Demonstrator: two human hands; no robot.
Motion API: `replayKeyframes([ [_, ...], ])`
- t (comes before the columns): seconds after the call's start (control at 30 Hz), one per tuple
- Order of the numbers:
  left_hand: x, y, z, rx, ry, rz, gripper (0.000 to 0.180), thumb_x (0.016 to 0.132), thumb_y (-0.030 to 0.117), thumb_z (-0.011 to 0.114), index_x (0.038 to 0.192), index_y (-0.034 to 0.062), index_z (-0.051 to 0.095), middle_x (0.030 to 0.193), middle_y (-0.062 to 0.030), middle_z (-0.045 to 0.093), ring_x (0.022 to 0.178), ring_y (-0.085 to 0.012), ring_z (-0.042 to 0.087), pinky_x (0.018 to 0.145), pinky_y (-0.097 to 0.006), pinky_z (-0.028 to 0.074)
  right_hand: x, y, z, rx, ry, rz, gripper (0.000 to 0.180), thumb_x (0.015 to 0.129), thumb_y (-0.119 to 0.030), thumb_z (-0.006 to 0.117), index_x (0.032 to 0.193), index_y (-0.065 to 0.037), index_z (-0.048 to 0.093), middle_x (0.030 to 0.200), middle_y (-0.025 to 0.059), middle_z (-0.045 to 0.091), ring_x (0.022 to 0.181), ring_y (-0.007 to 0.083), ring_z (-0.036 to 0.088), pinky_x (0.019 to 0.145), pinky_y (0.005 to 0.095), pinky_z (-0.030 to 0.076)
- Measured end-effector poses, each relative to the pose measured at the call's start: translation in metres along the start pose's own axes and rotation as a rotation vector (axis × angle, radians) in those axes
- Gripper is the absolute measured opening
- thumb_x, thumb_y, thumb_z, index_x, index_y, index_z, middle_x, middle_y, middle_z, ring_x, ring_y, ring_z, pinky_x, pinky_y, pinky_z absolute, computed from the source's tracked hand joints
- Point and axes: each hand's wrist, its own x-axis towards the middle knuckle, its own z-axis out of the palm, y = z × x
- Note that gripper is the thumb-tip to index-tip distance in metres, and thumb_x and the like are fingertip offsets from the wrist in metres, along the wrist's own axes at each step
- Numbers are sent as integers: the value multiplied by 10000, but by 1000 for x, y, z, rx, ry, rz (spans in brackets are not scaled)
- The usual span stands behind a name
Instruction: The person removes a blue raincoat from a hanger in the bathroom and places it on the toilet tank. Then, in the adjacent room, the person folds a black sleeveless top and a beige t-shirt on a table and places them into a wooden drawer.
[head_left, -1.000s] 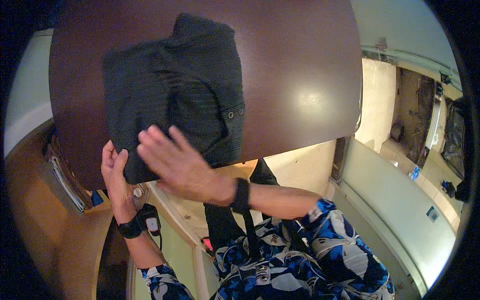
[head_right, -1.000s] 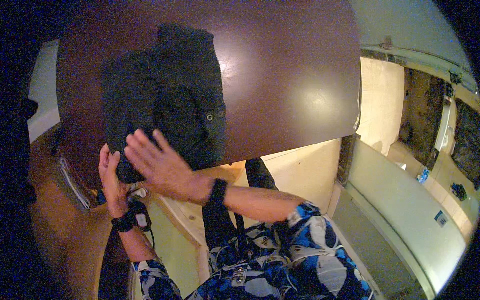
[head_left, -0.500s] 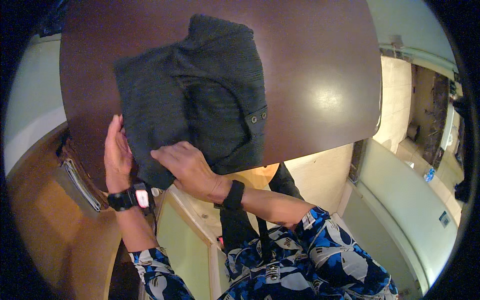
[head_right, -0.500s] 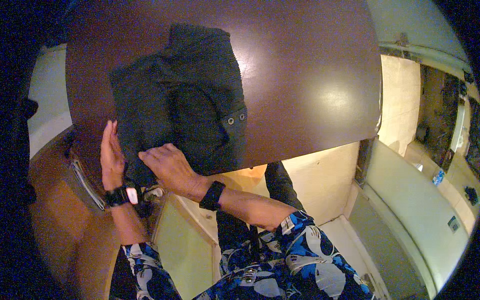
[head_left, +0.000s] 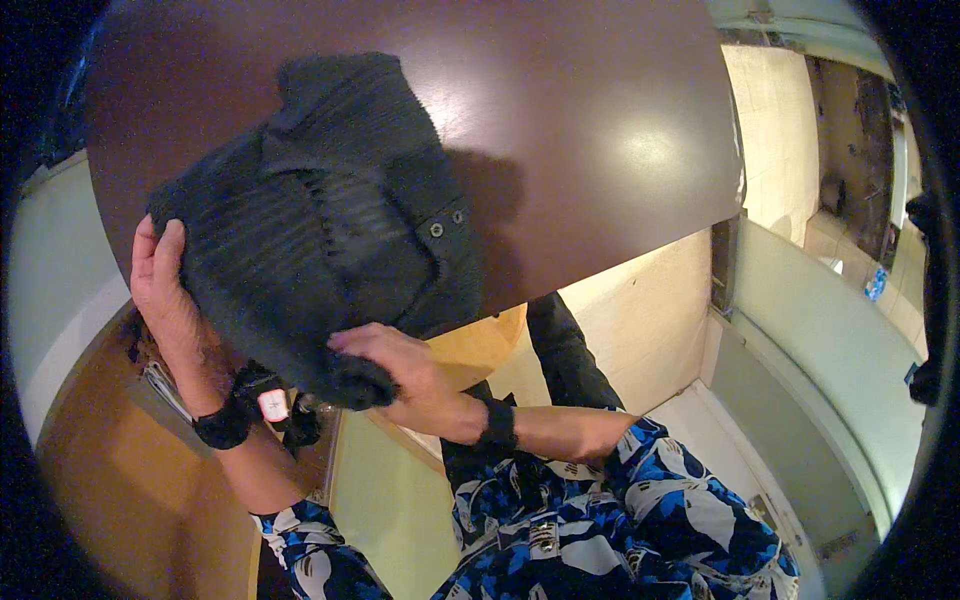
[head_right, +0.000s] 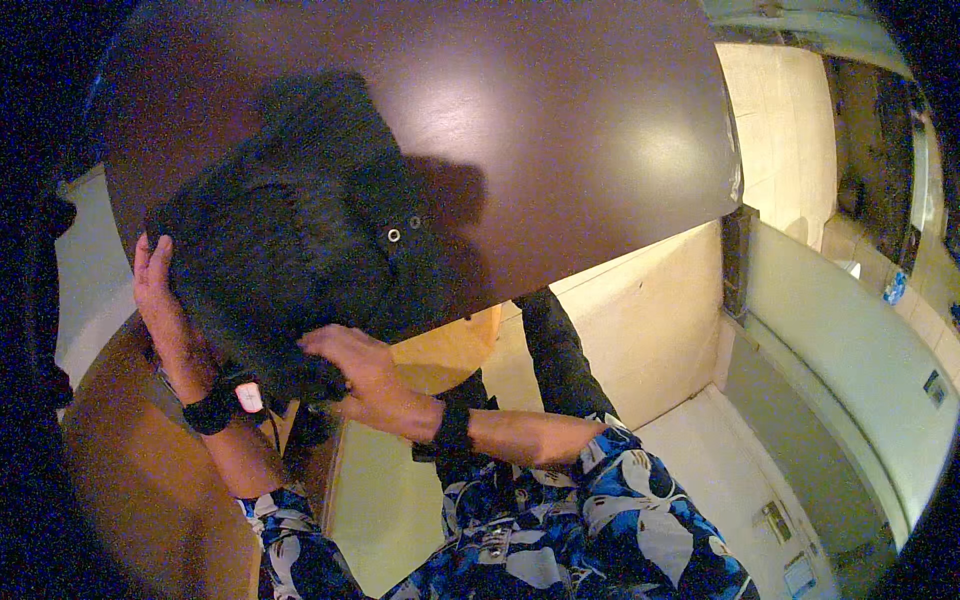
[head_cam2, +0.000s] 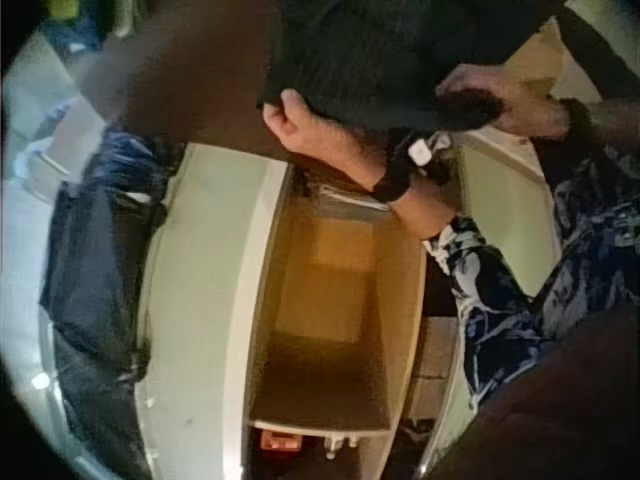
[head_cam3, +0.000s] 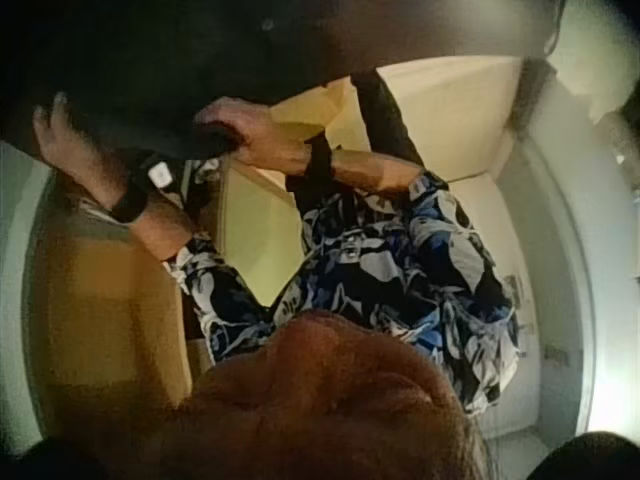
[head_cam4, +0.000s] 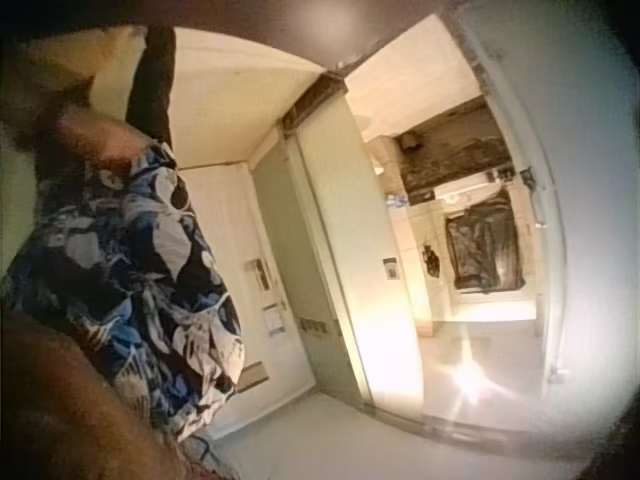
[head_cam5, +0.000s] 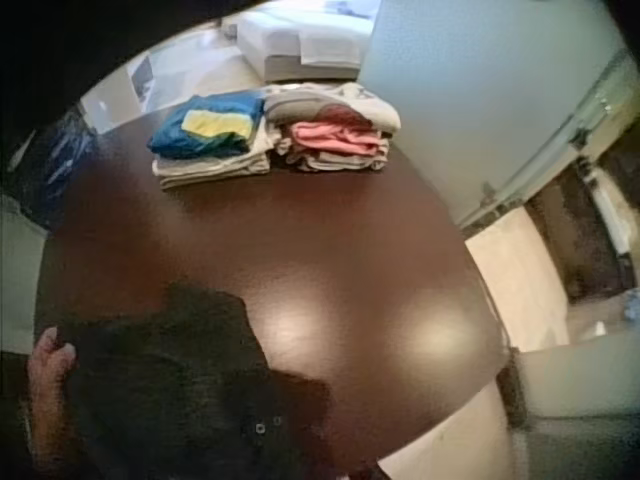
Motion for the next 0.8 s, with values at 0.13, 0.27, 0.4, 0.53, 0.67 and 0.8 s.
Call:
replayKeyframes([
  [0.13,-31,23,71,195,-32,137,258,840,114,602,1072,4,578,885,8,575,807,-76,514,738,-206,409,-22,-13,-36,3,119,477,346,728,-48,688,1041,7,552,975,105,626,931,210,599,815,286,461],
  [0.27,-29,-10,125,367,-383,313,259,866,134,578,1099,21,594,772,15,574,670,-49,490,613,-198,407,-30,14,-53,216,198,666,232,817,-92,649,1009,2,559,900,73,649,792,161,628,698,273,493],
  [0.4,-33,-21,130,447,-444,548,223,883,64,509,1087,24,592,856,-53,598,722,-113,545,663,-231,454,-35,29,-57,589,281,786,157,861,-110,611,973,-7,573,884,89,653,703,141,637,619,255,510],
  [0.53,-32,-31,115,589,-244,773,280,847,-5,491,1114,11,576,1073,-132,588,973,-236,572,853,-324,444,-30,25,-66,572,218,819,155,881,-129,584,959,5,577,837,99,654,677,152,639,609,252,516],
  [0.67,-39,-59,118,1033,-388,853,514,829,158,544,1321,77,420,1414,-153,327,1321,-349,267,1043,-500,235,-33,33,-67,580,138,831,190,897,-172,564,955,9,577,806,98,653,666,147,635,607,252,514],
  [0.8,-45,-67,126,1120,-333,836,591,829,246,550,1370,111,356,1463,-141,236,1348,-356,197,1047,-536,192,-33,29,-80,529,41,888,222,902,-206,557,936,13,579,771,84,645,653,126,620,599,242,506],
])
